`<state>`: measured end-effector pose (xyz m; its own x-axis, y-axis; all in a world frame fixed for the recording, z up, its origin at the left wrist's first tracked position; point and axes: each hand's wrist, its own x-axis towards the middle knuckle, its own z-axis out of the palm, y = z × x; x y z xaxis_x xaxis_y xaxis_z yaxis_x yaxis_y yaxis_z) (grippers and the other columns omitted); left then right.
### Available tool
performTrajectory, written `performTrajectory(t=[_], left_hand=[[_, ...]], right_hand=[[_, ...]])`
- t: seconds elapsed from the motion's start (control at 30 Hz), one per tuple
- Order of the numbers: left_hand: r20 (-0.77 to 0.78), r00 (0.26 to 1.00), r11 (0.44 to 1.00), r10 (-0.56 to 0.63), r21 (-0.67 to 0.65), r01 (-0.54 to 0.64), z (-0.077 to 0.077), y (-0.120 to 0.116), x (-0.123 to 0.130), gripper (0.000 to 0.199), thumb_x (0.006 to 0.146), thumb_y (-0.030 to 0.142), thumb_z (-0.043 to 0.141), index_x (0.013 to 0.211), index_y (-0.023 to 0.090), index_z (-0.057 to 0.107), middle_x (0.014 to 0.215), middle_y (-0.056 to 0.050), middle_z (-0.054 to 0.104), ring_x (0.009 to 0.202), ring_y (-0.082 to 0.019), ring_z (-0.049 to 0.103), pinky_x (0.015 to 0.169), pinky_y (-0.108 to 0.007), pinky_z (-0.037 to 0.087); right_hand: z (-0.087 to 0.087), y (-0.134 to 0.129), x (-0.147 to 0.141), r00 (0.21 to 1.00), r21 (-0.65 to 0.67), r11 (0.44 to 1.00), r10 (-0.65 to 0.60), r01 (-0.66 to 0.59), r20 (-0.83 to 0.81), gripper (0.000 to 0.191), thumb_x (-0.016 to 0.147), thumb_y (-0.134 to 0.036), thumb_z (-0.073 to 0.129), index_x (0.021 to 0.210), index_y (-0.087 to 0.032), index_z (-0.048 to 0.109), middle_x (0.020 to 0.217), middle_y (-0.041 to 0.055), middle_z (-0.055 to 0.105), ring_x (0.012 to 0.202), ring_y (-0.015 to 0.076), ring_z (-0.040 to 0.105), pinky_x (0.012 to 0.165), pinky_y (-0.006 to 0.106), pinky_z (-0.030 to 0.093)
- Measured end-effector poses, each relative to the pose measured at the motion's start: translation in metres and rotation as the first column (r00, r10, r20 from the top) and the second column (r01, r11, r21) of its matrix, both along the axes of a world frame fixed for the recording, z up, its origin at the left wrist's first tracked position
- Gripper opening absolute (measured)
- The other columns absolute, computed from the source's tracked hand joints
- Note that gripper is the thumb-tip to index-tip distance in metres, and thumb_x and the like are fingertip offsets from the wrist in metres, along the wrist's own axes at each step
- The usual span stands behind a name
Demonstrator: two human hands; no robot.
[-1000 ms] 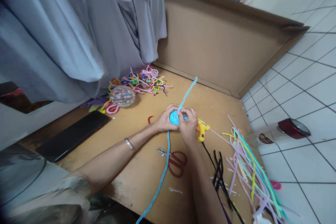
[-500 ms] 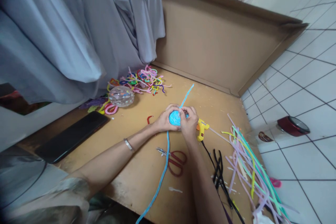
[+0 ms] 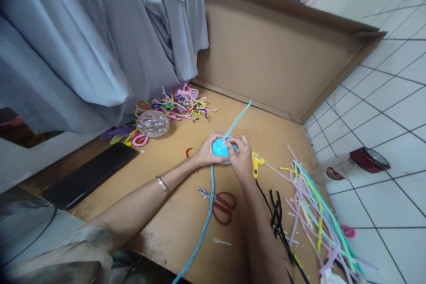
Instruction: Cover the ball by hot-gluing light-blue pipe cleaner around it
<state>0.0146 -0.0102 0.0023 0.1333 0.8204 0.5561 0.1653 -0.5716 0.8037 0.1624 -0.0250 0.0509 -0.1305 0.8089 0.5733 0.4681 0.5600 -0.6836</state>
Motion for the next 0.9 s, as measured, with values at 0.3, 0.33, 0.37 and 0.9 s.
performTrajectory(t=[0.3,0.33,0.37,0.9], left_hand=[[-0.013,1.0,1.0,0.0,0.029,0.0,-0.0005,0.0,0.0015,0.065,0.049,0.03,0.083,0.107,0.02,0.055,0.11,-0.006,0.057,0.106,-0.024,0.056,0.096,-0.041,0.046],[-0.015,1.0,1.0,-0.003,0.028,0.003,-0.0004,0.0,0.0015,0.066,0.049,0.03,0.083,0.108,0.021,0.055,0.11,-0.006,0.057,0.107,-0.024,0.056,0.096,-0.041,0.046],[-0.014,1.0,1.0,-0.006,0.031,0.007,-0.0003,0.0,0.0015,0.066,0.049,0.03,0.083,0.107,0.021,0.055,0.111,-0.006,0.057,0.107,-0.024,0.056,0.097,-0.041,0.045],[-0.013,1.0,1.0,0.002,0.02,-0.002,0.0001,-0.0003,0.0018,0.064,0.049,0.028,0.082,0.106,0.02,0.055,0.109,-0.006,0.057,0.105,-0.024,0.056,0.095,-0.041,0.046]], right_hand=[[0.0037,-0.0006,0.0052,0.985,-0.003,0.998,0.055,-0.056,0.163,0.014,0.081,-0.031,0.059,0.088,-0.022,0.067,0.091,0.0051,0.059,0.093,0.0224,0.056,0.084,0.039,0.046],[0.0039,-0.0009,0.0049,0.985,-0.001,0.999,0.054,-0.054,0.163,0.014,0.081,-0.031,0.058,0.088,-0.022,0.067,0.091,0.005,0.059,0.093,0.0224,0.056,0.083,0.039,0.046],[0.004,-0.0011,0.0046,0.986,-0.001,0.999,0.052,-0.052,0.16,0.014,0.081,-0.031,0.058,0.088,-0.023,0.067,0.09,0.0048,0.059,0.092,0.0223,0.056,0.083,0.039,0.046],[0.0044,-0.002,0.0024,0.979,0.017,0.999,0.039,-0.043,0.199,0.014,0.083,-0.029,0.056,0.083,-0.023,0.067,0.09,0.0053,0.058,0.092,0.0223,0.054,0.086,0.04,0.044]])
